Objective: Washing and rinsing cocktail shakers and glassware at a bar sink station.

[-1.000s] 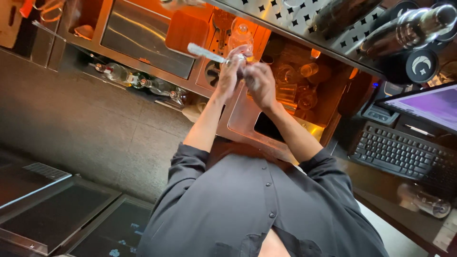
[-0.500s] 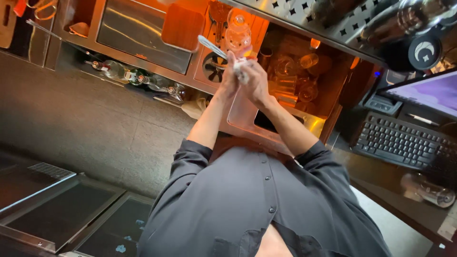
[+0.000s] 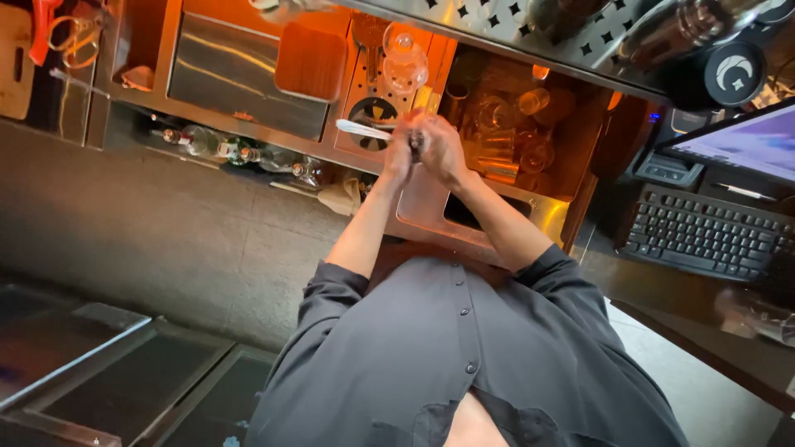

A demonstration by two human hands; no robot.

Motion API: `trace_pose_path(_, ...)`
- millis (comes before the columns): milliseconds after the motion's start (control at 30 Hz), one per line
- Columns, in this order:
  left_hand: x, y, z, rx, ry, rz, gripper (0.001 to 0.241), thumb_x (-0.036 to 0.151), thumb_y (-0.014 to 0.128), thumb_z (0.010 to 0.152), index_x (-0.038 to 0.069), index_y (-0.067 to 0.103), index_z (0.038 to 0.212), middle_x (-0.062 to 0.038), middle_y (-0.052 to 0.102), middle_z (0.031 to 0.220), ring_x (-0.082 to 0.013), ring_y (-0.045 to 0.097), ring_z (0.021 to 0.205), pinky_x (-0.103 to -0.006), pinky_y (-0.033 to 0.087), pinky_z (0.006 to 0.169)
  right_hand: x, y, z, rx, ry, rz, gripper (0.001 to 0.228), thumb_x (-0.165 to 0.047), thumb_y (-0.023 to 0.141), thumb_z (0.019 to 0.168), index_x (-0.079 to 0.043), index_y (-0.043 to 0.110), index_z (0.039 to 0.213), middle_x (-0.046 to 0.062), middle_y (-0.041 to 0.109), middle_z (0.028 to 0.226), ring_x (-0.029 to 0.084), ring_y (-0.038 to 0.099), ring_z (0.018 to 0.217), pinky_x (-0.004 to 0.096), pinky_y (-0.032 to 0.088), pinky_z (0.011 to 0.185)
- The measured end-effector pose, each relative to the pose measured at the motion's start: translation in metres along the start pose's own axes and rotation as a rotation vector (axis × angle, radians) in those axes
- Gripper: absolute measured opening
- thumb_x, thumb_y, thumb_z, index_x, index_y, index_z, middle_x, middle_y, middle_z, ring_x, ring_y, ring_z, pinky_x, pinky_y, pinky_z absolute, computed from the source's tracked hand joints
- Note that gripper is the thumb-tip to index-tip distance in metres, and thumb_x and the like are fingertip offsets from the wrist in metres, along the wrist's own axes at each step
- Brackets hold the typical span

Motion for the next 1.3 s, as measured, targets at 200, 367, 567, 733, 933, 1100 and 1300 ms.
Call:
trace_pose_path(200,0.038,-0.008,-0.021,0.081,-0.149,0.019,0.048,0.044,0.061,0.102,0.01,0.059,0.137,-0.01,0.069,0.116,-0.0191,0.069,0.101,-0.0364,0.059,0.089,-0.037,0.009,0.012,-0.349,0.011,0.24,0.023,0.003,0.068,0.079,-0.004,0.07,0.101,0.01,0.068,0.091,0.023,0.065,0.085,0.036,0.055,0.076)
trace_pose_path(367,0.048,-0.01,-0.053,0.031,-0.538,0.001,0.036,0.041,0.062,0.1,0.011,0.061,0.12,-0.012,0.07,0.11,-0.0239,0.071,0.097,-0.0442,0.062,0.085,0.125,-0.006,-0.047,0.148,0.562,0.234,0.01,-0.004,0.064,0.098,0.0,0.073,0.1,0.001,0.067,0.087,0.01,0.055,0.08,0.026,0.049,0.07)
trace_pose_path(567,-0.011,-0.067,-0.023,-0.023,-0.356,-0.292,0.028,0.026,0.048,0.109,0.002,0.062,0.116,-0.011,0.069,0.103,-0.0251,0.069,0.09,-0.0414,0.058,0.076,0.12,-0.067,-0.041,0.37,0.623,0.405,0.016,-0.011,0.063,0.102,0.004,0.069,0.104,0.002,0.069,0.093,0.009,0.061,0.087,0.024,0.052,0.082)
trace_pose_path(733,-0.036,-0.087,0.003,0.335,-0.328,-0.24,0.03,0.034,0.049,0.106,0.011,0.062,0.12,-0.008,0.071,0.113,-0.025,0.072,0.099,-0.0433,0.062,0.082,0.098,-0.072,-0.044,0.288,0.644,0.332,0.022,-0.019,0.064,0.102,0.003,0.068,0.105,0.0,0.067,0.089,0.008,0.06,0.083,0.023,0.051,0.078)
trace_pose_path(933,-0.03,-0.053,0.003,0.329,-0.378,-0.066,0.031,0.03,0.051,0.107,0.01,0.063,0.126,-0.008,0.072,0.116,-0.0226,0.071,0.101,-0.0397,0.061,0.083,0.122,-0.076,-0.071,0.326,0.619,0.354,0.024,-0.019,0.066,0.102,0.004,0.067,0.109,0.001,0.066,0.094,0.009,0.057,0.087,0.024,0.051,0.08)
trace_pose_path(1100,-0.021,-0.076,-0.001,0.371,-0.394,-0.165,0.032,0.032,0.053,0.106,0.009,0.064,0.126,-0.008,0.07,0.117,-0.0232,0.069,0.1,-0.0384,0.059,0.085,0.16,-0.116,-0.093,0.478,0.627,0.44,0.019,-0.014,0.064,0.104,0.003,0.067,0.111,0.002,0.065,0.094,0.011,0.057,0.087,0.024,0.05,0.082)
trace_pose_path(1300,-0.024,-0.122,-0.008,0.404,-0.178,-0.036,0.041,0.031,0.053,0.106,0.003,0.055,0.135,-0.01,0.064,0.126,-0.0256,0.061,0.111,-0.0419,0.051,0.093,0.205,-0.16,-0.135,0.632,0.819,0.563,0.03,-0.007,0.063,0.095,0.002,0.069,0.123,0.002,0.066,0.105,0.011,0.056,0.093,0.024,0.048,0.089)
Point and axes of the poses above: each hand's wrist, its own z-axis towards the middle knuckle, its own y-axis out of the palm, x = y × z, the point moved 10 cm from there along z, towards the middle knuckle
